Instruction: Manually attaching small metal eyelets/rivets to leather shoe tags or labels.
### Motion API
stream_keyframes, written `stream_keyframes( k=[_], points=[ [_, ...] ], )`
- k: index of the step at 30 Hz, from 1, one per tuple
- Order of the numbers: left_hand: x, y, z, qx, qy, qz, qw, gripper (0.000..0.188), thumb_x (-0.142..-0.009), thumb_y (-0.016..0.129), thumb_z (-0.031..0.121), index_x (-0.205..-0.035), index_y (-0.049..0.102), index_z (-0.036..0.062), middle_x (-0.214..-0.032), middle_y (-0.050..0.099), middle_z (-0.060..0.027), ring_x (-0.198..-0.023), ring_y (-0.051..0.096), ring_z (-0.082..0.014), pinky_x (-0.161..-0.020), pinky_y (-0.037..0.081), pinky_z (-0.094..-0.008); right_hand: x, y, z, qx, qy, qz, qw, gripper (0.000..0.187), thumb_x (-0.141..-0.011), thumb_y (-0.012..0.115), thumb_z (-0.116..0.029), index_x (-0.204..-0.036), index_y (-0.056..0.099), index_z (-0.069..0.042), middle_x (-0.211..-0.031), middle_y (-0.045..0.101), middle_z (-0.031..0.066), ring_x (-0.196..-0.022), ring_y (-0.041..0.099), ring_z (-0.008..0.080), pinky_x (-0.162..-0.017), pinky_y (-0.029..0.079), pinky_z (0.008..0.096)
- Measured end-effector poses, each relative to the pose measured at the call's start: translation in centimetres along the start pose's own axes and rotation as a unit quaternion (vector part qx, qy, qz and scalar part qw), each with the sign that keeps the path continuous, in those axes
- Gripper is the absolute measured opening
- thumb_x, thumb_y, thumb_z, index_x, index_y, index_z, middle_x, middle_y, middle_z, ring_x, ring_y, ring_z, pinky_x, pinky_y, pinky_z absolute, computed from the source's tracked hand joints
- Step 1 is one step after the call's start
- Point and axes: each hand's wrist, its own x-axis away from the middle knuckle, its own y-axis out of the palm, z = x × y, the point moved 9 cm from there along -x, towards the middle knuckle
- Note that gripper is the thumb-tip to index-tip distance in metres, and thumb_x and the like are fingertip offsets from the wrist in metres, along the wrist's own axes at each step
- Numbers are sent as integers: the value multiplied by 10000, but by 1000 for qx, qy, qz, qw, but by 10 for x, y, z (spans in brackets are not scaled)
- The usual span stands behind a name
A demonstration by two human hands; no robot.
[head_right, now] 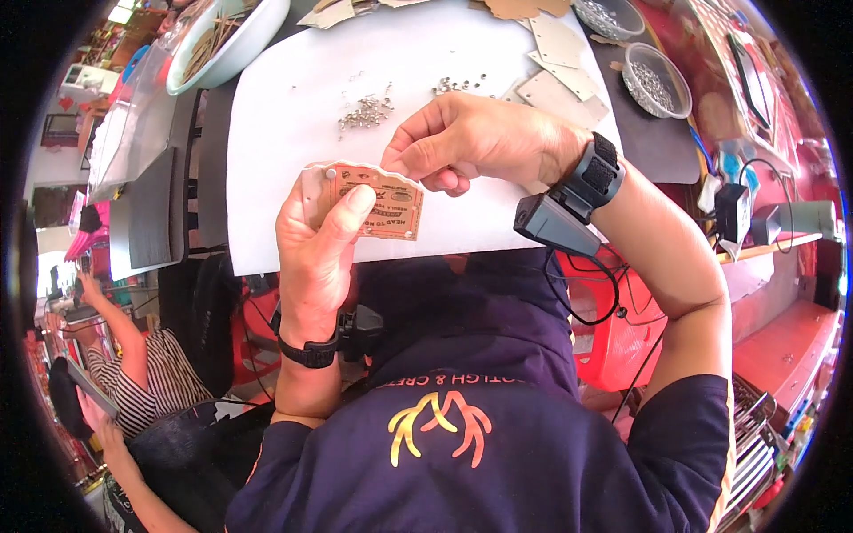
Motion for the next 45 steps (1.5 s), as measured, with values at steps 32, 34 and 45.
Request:
stream_keyframes(
  k=[32,34,45],
  points=[
    [-5,17,-1,-139,-14,-50,989,135,-893,646,40,-1005,577,9,-890,627,-17,-793,561,-45,-726,492,-221,21,-9,5,-5,18,68,998,220,-843,670,-162,-932,688,37,-733,645,22,-509,495,33,-485,379,190],
    [-4,19,-1,-141,-13,-54,988,134,-893,647,41,-1004,578,9,-892,628,-17,-797,563,-45,-725,495,-221,20,-10,8,-17,20,69,997,220,-841,674,-164,-934,688,34,-724,641,18,-508,495,33,-484,378,188],
    [-3,16,-4,-138,-22,-53,989,139,-893,648,39,-1012,588,2,-898,635,-22,-797,571,-49,-726,494,-220,22,-8,8,4,6,66,998,194,-854,672,-153,-927,686,26,-716,631,5,-515,486,28,-493,375,183]
  ],
)
